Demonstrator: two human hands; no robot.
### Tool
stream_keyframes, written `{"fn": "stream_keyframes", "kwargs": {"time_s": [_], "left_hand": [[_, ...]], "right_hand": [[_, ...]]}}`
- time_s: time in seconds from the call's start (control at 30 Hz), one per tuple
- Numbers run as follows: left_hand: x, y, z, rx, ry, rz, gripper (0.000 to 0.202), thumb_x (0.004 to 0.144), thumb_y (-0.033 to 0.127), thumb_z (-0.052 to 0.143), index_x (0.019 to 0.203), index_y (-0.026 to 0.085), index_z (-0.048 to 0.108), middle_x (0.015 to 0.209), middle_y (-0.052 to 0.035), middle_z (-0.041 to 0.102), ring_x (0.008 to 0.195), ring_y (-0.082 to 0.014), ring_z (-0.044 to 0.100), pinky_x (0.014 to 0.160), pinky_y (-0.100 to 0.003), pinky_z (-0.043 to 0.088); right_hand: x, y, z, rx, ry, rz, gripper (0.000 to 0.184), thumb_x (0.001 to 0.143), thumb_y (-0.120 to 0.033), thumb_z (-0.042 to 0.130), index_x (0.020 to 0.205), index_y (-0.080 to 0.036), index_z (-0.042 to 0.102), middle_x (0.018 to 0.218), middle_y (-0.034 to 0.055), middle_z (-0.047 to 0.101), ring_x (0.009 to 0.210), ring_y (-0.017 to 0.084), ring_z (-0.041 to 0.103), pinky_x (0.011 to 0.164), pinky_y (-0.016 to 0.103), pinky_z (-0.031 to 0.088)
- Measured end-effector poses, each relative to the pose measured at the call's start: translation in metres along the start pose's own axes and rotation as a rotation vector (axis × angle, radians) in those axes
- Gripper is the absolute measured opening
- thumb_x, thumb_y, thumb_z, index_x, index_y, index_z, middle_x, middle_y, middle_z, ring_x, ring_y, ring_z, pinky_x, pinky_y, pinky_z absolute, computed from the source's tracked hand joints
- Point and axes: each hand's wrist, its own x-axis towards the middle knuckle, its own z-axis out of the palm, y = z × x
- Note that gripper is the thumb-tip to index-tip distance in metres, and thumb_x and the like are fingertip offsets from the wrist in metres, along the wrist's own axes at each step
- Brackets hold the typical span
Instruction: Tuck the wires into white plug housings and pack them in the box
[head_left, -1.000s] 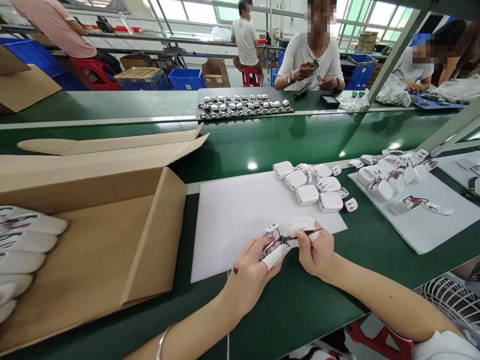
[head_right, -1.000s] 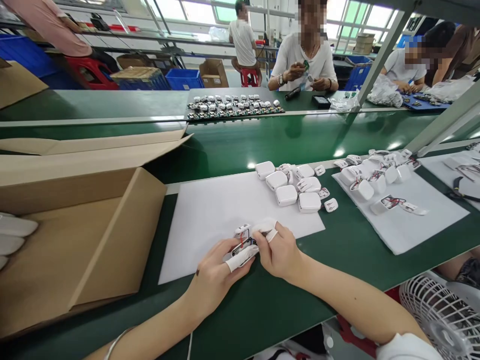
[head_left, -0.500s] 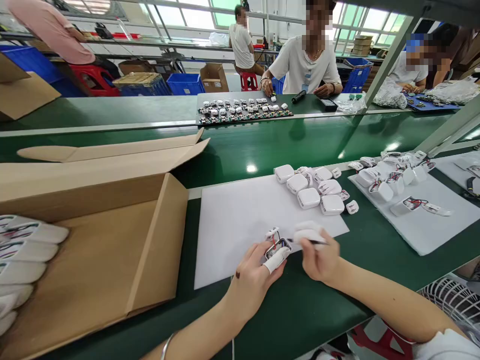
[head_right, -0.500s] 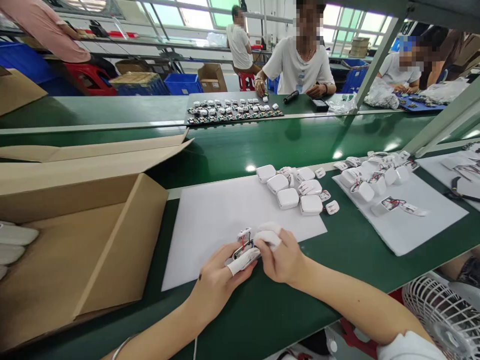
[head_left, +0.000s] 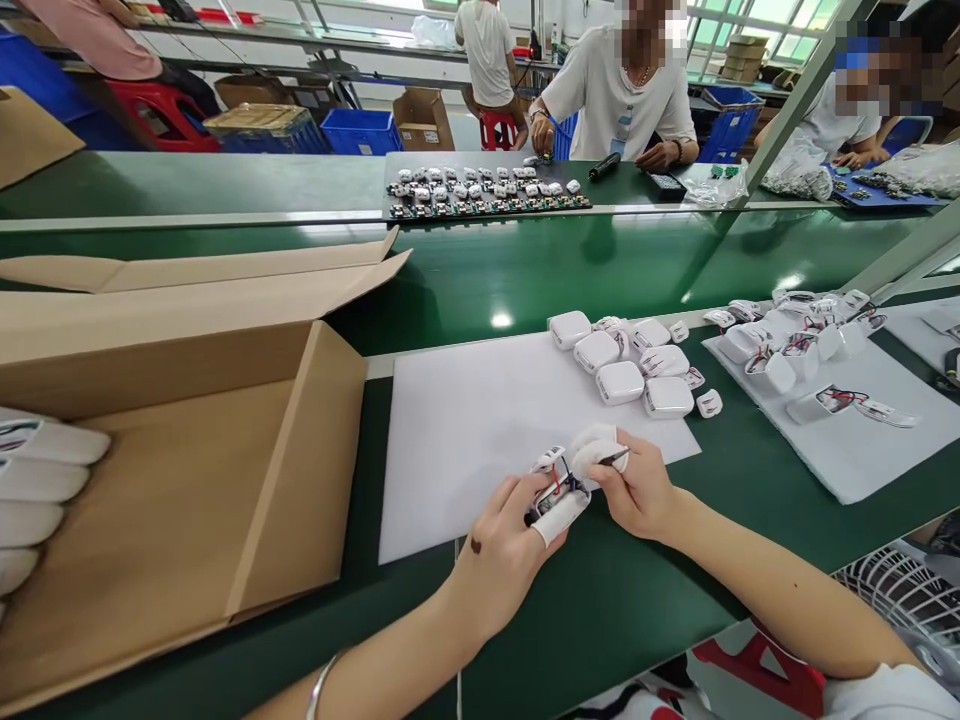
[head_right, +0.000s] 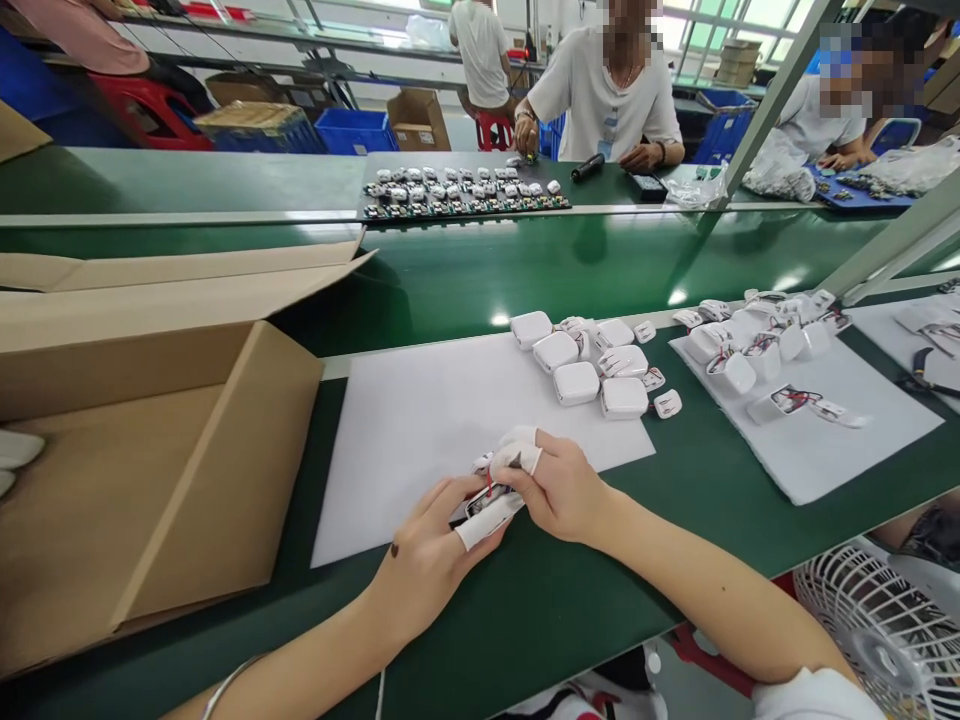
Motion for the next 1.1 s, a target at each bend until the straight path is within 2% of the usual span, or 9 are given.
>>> {"fn": "stream_keyframes", "kwargs": {"time_s": [0.2,0.3,0.4,0.67,0.73,0.83,0.9,1.0,1.1], "left_hand": [[0.0,0.0,0.001,-0.011,0.01,0.016,0.015,0.086,0.007,0.052,0.088,0.017,0.063,0.095,-0.0083,0.06,0.082,-0.0169,0.057,0.067,-0.027,0.055],[0.001,0.0,0.003,-0.018,0.095,0.022,0.012,0.086,0.009,0.054,0.089,0.015,0.063,0.093,-0.0085,0.061,0.08,-0.0167,0.058,0.067,-0.027,0.053],[0.001,0.0,0.005,-0.03,0.164,0.042,0.009,0.082,0.007,0.059,0.087,0.014,0.063,0.092,-0.009,0.062,0.076,-0.0161,0.058,0.066,-0.027,0.052],[-0.001,0.002,0.005,-0.012,0.131,0.085,0.011,0.078,0.003,0.063,0.083,0.013,0.062,0.098,-0.0127,0.063,0.077,-0.017,0.058,0.065,-0.028,0.052],[-0.001,0.002,0.005,0.006,0.146,0.085,0.01,0.079,0.004,0.063,0.083,0.013,0.062,0.096,-0.0121,0.064,0.077,-0.0171,0.058,0.065,-0.028,0.053],[0.001,0.002,0.005,0.023,0.166,0.078,0.01,0.079,0.006,0.063,0.086,0.013,0.062,0.095,-0.0113,0.064,0.075,-0.0172,0.058,0.064,-0.028,0.053],[0.002,0.002,0.004,0.04,0.144,0.074,0.015,0.081,0.007,0.061,0.093,0.014,0.063,0.095,-0.0107,0.064,0.075,-0.0168,0.058,0.064,-0.028,0.054],[0.001,0.003,0.004,0.06,0.124,0.084,0.019,0.08,0.005,0.061,0.097,0.015,0.063,0.096,-0.0104,0.064,0.076,-0.0165,0.059,0.065,-0.028,0.055],[0.0,0.002,0.005,0.05,0.138,0.073,0.014,0.08,0.005,0.062,0.09,0.015,0.062,0.095,-0.0103,0.064,0.078,-0.0172,0.059,0.066,-0.028,0.055]], "right_hand": [[-0.01,0.001,0.007,-0.119,0.028,-0.062,0.024,0.097,-0.02,0.033,0.083,-0.019,0.053,0.073,0.0045,0.059,0.064,0.014,0.055,0.055,0.024,0.048],[-0.019,0.001,0.013,-0.154,0.129,0.012,0.02,0.096,-0.018,0.035,0.086,-0.019,0.053,0.077,0.0059,0.06,0.07,0.016,0.058,0.06,0.026,0.05],[-0.024,-0.001,0.019,-0.189,0.16,0.054,0.017,0.095,-0.017,0.037,0.089,-0.019,0.052,0.079,0.0061,0.06,0.073,0.016,0.058,0.062,0.026,0.05],[-0.017,-0.006,0.026,-0.311,0.184,0.25,0.028,0.096,-0.02,0.036,0.07,-0.02,0.046,0.059,-0.0002,0.048,0.052,0.013,0.048,0.048,0.024,0.041],[-0.017,-0.006,0.025,-0.3,0.189,0.235,0.027,0.096,-0.02,0.036,0.07,-0.02,0.046,0.06,0.0002,0.049,0.053,0.013,0.049,0.049,0.024,0.042],[-0.015,-0.01,0.017,-0.298,0.218,0.127,0.023,0.095,-0.018,0.037,0.076,-0.019,0.05,0.066,0.0032,0.056,0.06,0.015,0.056,0.053,0.025,0.046],[-0.012,-0.013,0.009,-0.303,0.287,0.08,0.022,0.095,-0.017,0.036,0.081,-0.019,0.052,0.071,0.0049,0.059,0.067,0.016,0.059,0.058,0.026,0.048],[-0.009,-0.015,0.001,-0.303,0.359,0.154,0.026,0.096,-0.018,0.035,0.076,-0.02,0.051,0.065,0.0025,0.056,0.063,0.016,0.057,0.056,0.026,0.044],[-0.01,-0.012,0.003,-0.266,0.28,0.198,0.026,0.095,-0.019,0.037,0.073,-0.02,0.051,0.062,0.0014,0.053,0.058,0.015,0.053,0.053,0.026,0.042]]}}
